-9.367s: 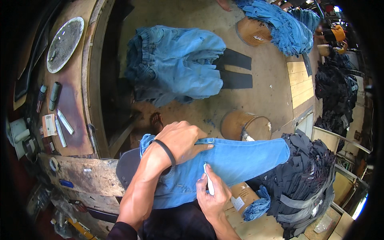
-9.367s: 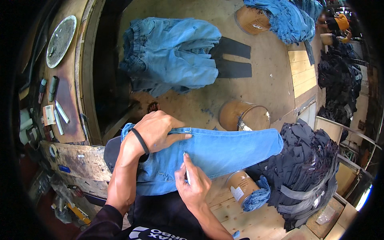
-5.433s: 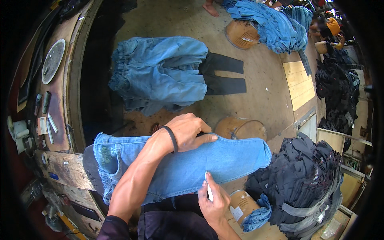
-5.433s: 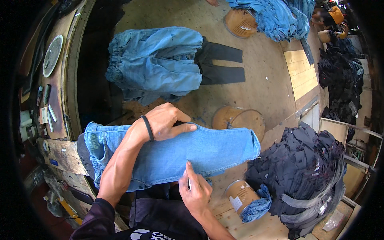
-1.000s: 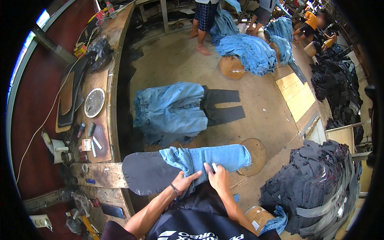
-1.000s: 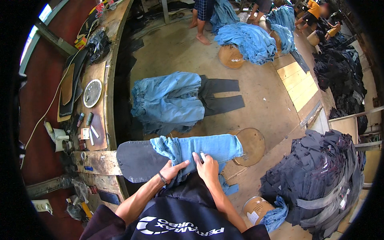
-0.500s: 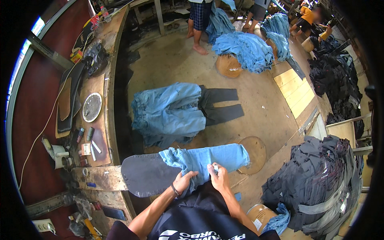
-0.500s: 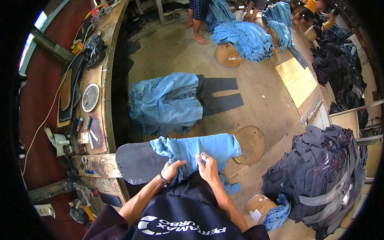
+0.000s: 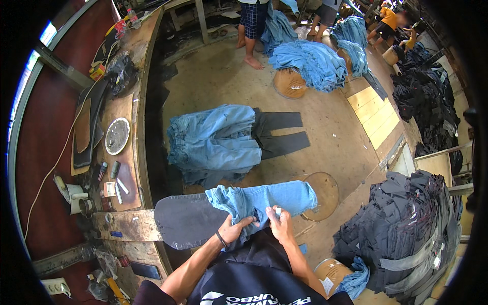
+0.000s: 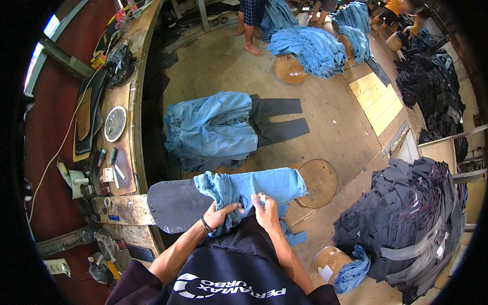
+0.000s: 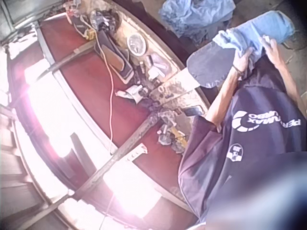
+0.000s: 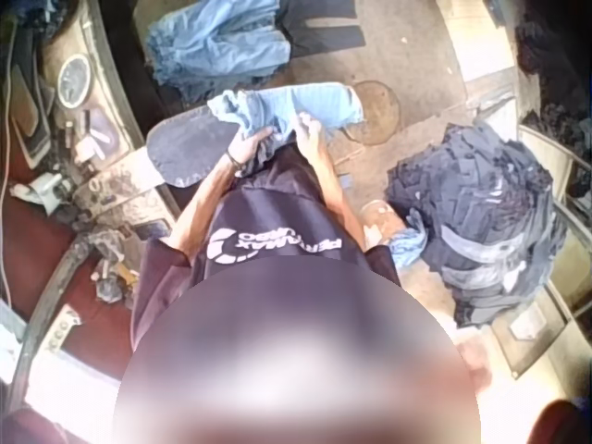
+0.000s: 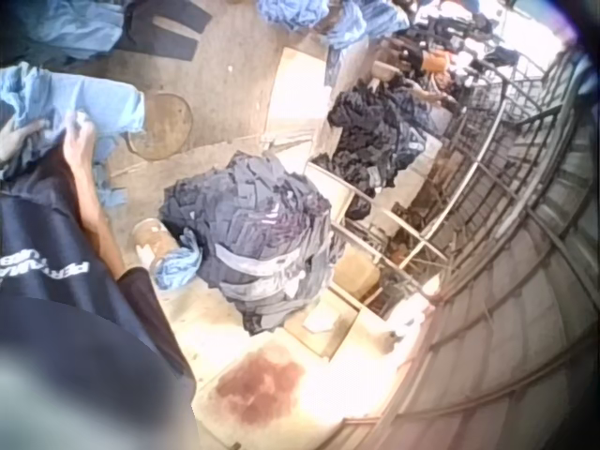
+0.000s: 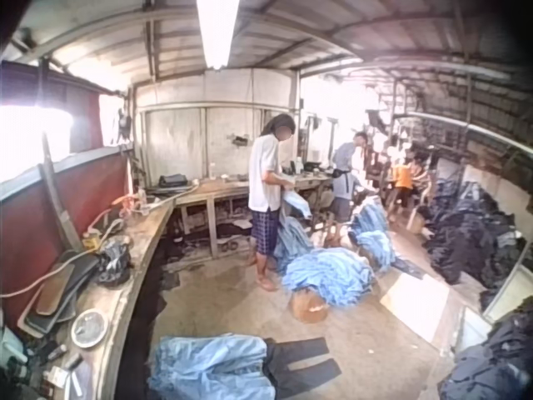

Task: The person uses a white marker to draw lines on a pair of light blue jeans laid on a workbench. They repeatedly rub the marked areas with the marker to create distressed patterns, then fold and stack the jeans with others.

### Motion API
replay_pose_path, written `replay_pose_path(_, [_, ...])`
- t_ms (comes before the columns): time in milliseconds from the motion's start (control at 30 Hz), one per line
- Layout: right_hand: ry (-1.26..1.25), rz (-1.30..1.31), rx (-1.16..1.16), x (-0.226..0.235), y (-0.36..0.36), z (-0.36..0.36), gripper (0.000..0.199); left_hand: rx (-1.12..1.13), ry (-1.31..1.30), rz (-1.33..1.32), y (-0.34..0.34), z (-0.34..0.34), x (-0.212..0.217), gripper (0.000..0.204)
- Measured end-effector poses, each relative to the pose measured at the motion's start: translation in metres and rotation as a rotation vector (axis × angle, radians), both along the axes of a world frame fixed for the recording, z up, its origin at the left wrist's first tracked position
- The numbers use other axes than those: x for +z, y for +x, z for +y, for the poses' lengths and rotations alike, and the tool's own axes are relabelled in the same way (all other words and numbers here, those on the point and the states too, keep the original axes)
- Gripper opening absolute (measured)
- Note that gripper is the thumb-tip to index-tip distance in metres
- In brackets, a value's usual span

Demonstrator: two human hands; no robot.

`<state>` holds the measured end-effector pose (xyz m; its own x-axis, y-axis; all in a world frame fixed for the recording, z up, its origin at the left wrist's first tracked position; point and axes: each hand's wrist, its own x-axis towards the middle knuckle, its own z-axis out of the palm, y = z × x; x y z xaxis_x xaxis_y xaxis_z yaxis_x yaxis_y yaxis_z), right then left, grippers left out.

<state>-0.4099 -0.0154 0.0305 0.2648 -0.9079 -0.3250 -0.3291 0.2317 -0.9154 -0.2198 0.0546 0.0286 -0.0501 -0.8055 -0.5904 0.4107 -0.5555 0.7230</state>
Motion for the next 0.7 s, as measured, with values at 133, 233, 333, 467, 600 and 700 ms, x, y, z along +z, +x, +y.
replay_pose_path(133, [-0.079, 0.038, 0.048, -0.004, -0.001, 0.000, 0.041, -0.072, -0.139, -0.109, -0.004, -0.006, 0.000, 0.021])
replay_pose_path(233, [-0.007, 0.036, 0.007, -0.002, 0.001, 0.001, 0.041, -0.095, -0.093, -0.063, -0.002, -0.001, -0.005, 0.022])
replay_pose_path(333, [-0.054, 0.106, -0.020, 0.009, 0.005, 0.003, 0.039, -0.082, -0.083, 0.002, 0.006, 0.011, -0.011, 0.024])
replay_pose_path(467, [0.153, -0.010, 0.110, 0.021, 0.008, 0.003, 0.030, -0.118, -0.082, -0.013, 0.011, 0.020, -0.021, 0.028])
replay_pose_path(600, [0.143, 0.110, 0.297, 0.018, 0.011, -0.004, 0.024, -0.133, -0.043, -0.082, 0.006, 0.018, -0.025, 0.028])
replay_pose_path(700, [0.111, 0.019, 0.227, 0.011, 0.014, 0.000, 0.022, -0.038, -0.136, -0.120, 0.002, 0.018, -0.025, 0.025])
